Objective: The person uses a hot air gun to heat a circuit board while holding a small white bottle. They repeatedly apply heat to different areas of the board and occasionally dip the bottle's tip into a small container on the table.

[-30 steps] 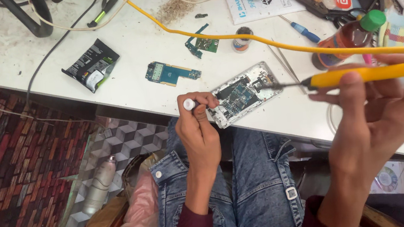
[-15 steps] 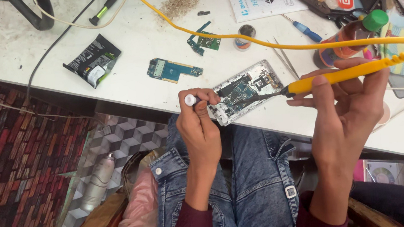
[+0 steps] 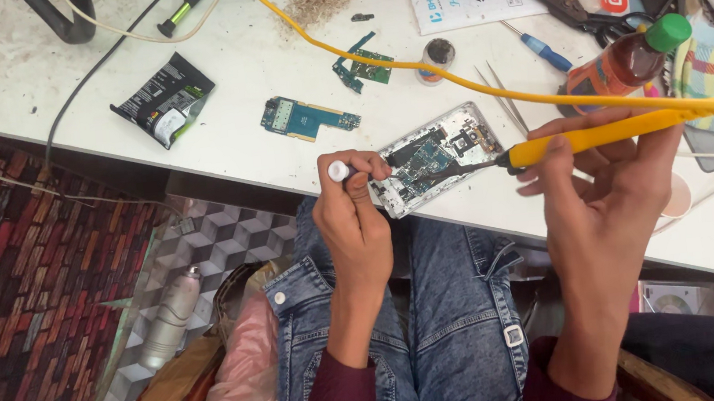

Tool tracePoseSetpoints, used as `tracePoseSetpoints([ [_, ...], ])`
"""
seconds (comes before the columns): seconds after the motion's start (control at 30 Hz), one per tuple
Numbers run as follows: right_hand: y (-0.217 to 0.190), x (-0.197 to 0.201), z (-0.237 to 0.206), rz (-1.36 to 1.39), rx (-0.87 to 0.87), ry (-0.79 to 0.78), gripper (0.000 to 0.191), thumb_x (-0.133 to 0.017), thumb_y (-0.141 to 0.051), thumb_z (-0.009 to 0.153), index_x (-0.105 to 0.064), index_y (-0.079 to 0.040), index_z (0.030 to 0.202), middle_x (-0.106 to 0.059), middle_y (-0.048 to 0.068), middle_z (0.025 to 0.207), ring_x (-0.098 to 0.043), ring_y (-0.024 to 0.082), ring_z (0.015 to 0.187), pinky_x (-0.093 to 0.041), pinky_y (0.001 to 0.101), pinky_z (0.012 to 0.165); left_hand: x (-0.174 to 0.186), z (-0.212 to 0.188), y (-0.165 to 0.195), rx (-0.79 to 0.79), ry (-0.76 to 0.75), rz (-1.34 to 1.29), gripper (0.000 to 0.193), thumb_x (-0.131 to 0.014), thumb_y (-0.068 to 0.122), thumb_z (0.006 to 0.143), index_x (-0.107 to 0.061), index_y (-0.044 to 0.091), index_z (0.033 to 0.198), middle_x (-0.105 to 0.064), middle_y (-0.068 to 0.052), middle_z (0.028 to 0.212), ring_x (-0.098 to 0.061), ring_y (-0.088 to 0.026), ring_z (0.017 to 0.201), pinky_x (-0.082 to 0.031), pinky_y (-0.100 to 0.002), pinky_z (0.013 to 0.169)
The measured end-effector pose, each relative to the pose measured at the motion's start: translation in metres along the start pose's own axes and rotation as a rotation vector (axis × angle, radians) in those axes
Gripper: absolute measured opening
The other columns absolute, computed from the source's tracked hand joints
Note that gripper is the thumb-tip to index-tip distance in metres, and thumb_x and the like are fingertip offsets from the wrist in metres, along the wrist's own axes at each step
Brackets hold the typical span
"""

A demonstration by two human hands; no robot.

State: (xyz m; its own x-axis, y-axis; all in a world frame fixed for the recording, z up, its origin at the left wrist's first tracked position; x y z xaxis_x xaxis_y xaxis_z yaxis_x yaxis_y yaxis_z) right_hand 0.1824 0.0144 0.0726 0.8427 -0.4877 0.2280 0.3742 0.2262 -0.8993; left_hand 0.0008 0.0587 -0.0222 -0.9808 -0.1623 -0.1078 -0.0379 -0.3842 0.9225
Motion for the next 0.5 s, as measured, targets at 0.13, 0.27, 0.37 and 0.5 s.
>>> tracePoseSetpoints([
  [0.13, -0.001, -0.001, -0.002, 0.001, -0.019, -0.021, 0.037, -0.057, 0.008, 0.112, -0.032, 0.002, 0.138, -0.065, 0.02, 0.116, -0.072, 0.02, 0.081, -0.066, 0.0268, 0.068, 0.0, 0.0, 0.0, -0.005, -0.002, 0.001, 0.013, -0.039, 0.007, 0.115, -0.046, 0.001, 0.107, -0.066, -0.013, 0.092, -0.068, -0.019, 0.089, -0.057, -0.032, 0.087],
  [0.27, -0.003, -0.001, 0.0, -0.002, -0.072, 0.004, 0.041, -0.061, 0.008, 0.104, -0.032, 0.002, 0.133, -0.063, 0.017, 0.116, -0.073, 0.019, 0.084, -0.067, 0.0261, 0.066, 0.0, -0.001, -0.001, -0.007, -0.006, 0.009, 0.013, -0.039, 0.008, 0.115, -0.046, 0.001, 0.107, -0.066, -0.013, 0.091, -0.068, -0.019, 0.088, -0.057, -0.032, 0.087],
  [0.37, -0.008, -0.003, 0.003, 0.01, -0.061, -0.014, 0.043, -0.067, 0.008, 0.107, -0.033, 0.005, 0.133, -0.062, 0.019, 0.119, -0.075, 0.02, 0.09, -0.069, 0.0274, 0.068, -0.001, -0.001, -0.002, -0.011, -0.003, 0.001, 0.013, -0.039, 0.009, 0.115, -0.046, 0.001, 0.108, -0.066, -0.013, 0.091, -0.068, -0.019, 0.088, -0.058, -0.032, 0.087],
  [0.5, -0.01, 0.0, 0.003, -0.02, -0.126, 0.07, 0.048, -0.068, 0.005, 0.095, -0.035, 0.003, 0.13, -0.052, 0.014, 0.12, -0.074, 0.019, 0.088, -0.068, 0.0264, 0.066, 0.0, -0.001, -0.002, -0.005, -0.004, 0.001, 0.014, -0.039, 0.009, 0.115, -0.046, 0.001, 0.107, -0.066, -0.013, 0.092, -0.068, -0.019, 0.088, -0.057, -0.033, 0.087],
])
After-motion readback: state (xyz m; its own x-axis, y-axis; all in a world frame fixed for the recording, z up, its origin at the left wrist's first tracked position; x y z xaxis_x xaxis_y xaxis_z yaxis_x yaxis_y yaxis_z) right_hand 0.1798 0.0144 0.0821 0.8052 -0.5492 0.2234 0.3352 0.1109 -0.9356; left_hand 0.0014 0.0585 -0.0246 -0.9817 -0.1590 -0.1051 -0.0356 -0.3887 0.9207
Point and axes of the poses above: each hand's wrist, its own z-axis towards the middle knuckle, its own x-axis out of the back of the hand, y = z × x, the point moved 5 cm from there along z, towards the middle knuckle
